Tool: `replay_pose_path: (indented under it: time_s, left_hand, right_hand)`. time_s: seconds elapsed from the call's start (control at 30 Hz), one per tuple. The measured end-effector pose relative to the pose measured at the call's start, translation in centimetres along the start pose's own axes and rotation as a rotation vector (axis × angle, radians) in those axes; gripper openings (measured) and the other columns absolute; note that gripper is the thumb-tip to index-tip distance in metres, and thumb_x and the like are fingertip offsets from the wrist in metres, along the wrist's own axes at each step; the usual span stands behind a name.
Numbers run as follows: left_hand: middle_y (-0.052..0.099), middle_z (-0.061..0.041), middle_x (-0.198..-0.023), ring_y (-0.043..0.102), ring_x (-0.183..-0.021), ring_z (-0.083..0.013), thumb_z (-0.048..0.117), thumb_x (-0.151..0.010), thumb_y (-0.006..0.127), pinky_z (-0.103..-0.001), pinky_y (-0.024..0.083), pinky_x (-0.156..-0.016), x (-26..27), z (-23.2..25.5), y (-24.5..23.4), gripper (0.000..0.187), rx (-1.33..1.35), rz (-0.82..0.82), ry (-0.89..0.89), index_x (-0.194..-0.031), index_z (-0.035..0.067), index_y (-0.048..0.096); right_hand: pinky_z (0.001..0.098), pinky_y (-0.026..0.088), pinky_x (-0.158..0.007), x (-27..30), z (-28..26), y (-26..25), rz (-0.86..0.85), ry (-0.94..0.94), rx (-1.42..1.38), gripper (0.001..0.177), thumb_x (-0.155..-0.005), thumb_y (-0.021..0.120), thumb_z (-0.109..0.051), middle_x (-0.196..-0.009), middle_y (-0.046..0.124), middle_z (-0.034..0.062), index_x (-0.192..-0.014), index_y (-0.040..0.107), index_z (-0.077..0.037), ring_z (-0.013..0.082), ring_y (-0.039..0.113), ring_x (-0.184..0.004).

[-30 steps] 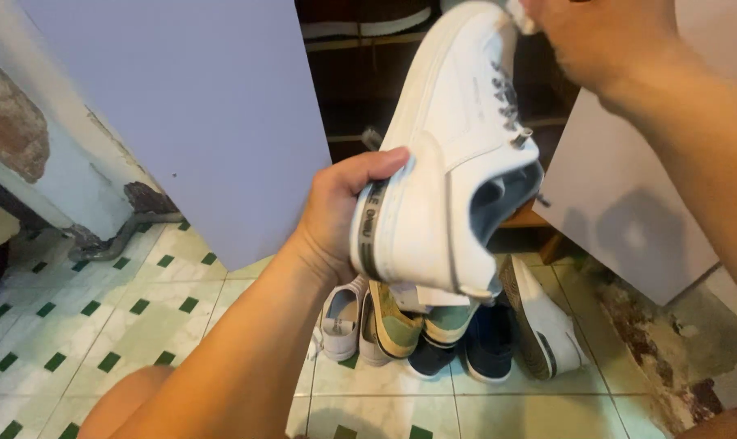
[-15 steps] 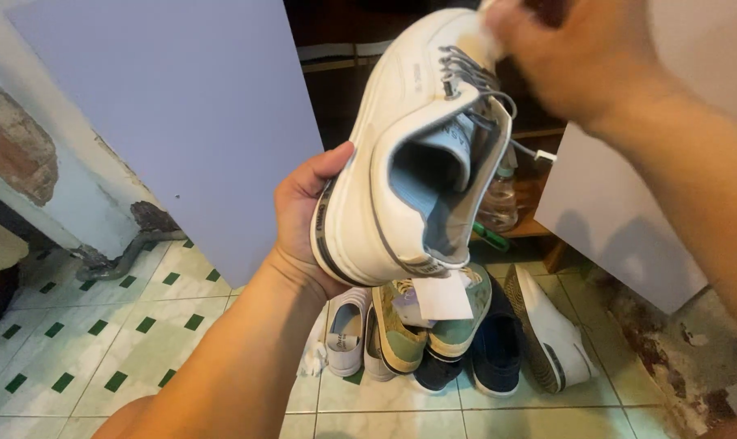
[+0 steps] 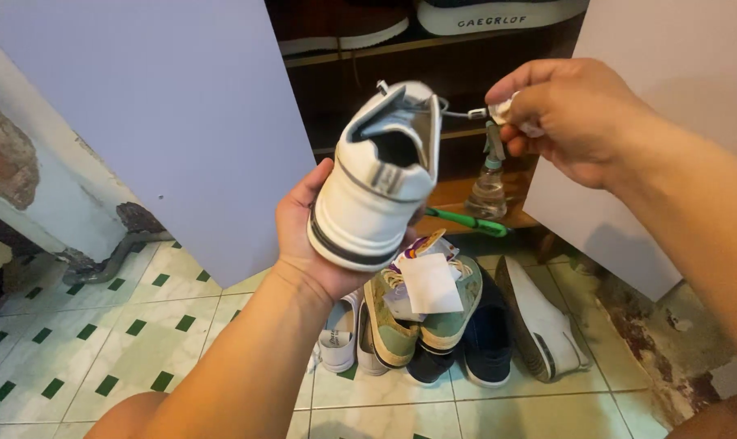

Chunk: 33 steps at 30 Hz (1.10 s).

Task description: Cleaning a pair of white sneakers using a toothbrush, spray bottle, and a cloth.

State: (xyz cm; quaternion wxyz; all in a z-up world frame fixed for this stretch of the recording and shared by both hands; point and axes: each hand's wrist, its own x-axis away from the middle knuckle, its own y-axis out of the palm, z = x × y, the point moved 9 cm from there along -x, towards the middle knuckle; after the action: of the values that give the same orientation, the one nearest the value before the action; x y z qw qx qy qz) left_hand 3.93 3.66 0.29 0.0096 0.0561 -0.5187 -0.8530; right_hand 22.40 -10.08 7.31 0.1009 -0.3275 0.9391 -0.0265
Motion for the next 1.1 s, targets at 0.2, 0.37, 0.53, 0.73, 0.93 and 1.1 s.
replay_pose_path:
  time_s: [0.2,0.37,0.53,0.73,0.93,1.1]
  left_hand:
    - [0.07,-0.021,-0.122,0.067,-0.104,-0.0452,0.046,-0.094,0.038,-0.058,0.056,-0.084,-0.9,-0.4,-1.9,0.058,-0.087,0.29,-0.01,-0.129,0.008,0.066]
    - [0.067,-0.016,-0.128,0.063,-0.111,-0.0389,0.047,-0.092,0.039,-0.053,0.051,-0.093,-1.7,-0.5,-1.9,0.059,0.001,0.36,0.028,-0.133,0.012,0.065]
    - [0.063,-0.016,-0.137,0.06,-0.122,-0.0394,0.048,-0.095,0.037,-0.057,0.048,-0.102,-3.1,0.1,-2.6,0.062,-0.027,0.341,0.037,-0.138,0.011,0.06]
    - [0.061,-0.02,-0.138,0.059,-0.12,-0.041,0.068,-0.089,0.027,-0.059,0.047,-0.097,-5.6,1.8,-6.4,0.085,-0.272,0.446,-0.041,-0.141,0.006,0.053]
    - [0.06,-0.016,-0.124,0.07,-0.101,-0.0363,0.043,-0.096,0.054,-0.047,0.049,-0.084,-5.2,6.4,-14.7,0.055,-0.566,0.871,0.006,-0.133,0.003,0.049]
    - [0.065,-0.01,-0.106,0.07,-0.078,-0.0278,0.02,-0.087,0.062,-0.041,0.049,-0.063,-6.3,9.3,-16.6,0.025,-0.648,0.935,0.057,-0.108,0.007,0.058]
  right_hand:
    - [0.027,0.03,-0.044,1.2,-0.8,1.9,-0.15,0.038,-0.02,0.028,-0.081,0.049,-0.002,-0.074,0.054,0.0037,-0.103,0.065,0.005,0.0096,0.038,-0.054]
    - [0.0258,0.025,-0.038,5.9,-0.6,8.0,-0.63,0.15,0.202,0.041,-0.094,0.071,-0.04,-0.062,0.045,-0.0023,-0.112,0.076,-0.003,0.0089,0.036,-0.045]
    - [0.0268,0.03,-0.034,4.3,0.3,9.7,-0.545,0.173,0.243,0.04,-0.082,0.078,-0.039,-0.068,0.064,0.0009,-0.108,0.073,-0.01,0.0078,0.045,-0.045]
    - [0.029,0.032,-0.036,-1.2,2.6,9.6,-0.399,0.125,0.222,0.029,-0.082,0.079,-0.029,-0.072,0.069,0.006,-0.103,0.073,-0.01,0.0115,0.048,-0.047]
    - [0.0332,0.057,-0.072,-7.6,5.0,10.9,-0.336,-0.096,0.569,0.038,-0.083,0.08,-0.032,-0.096,0.08,0.0053,-0.116,0.074,-0.013,0.0148,0.072,-0.082]
    - [0.0392,0.055,-0.078,-13.8,7.1,12.2,-0.261,-0.222,0.883,0.046,-0.086,0.08,-0.045,-0.099,0.077,0.0126,-0.119,0.074,-0.015,0.0249,0.073,-0.088]
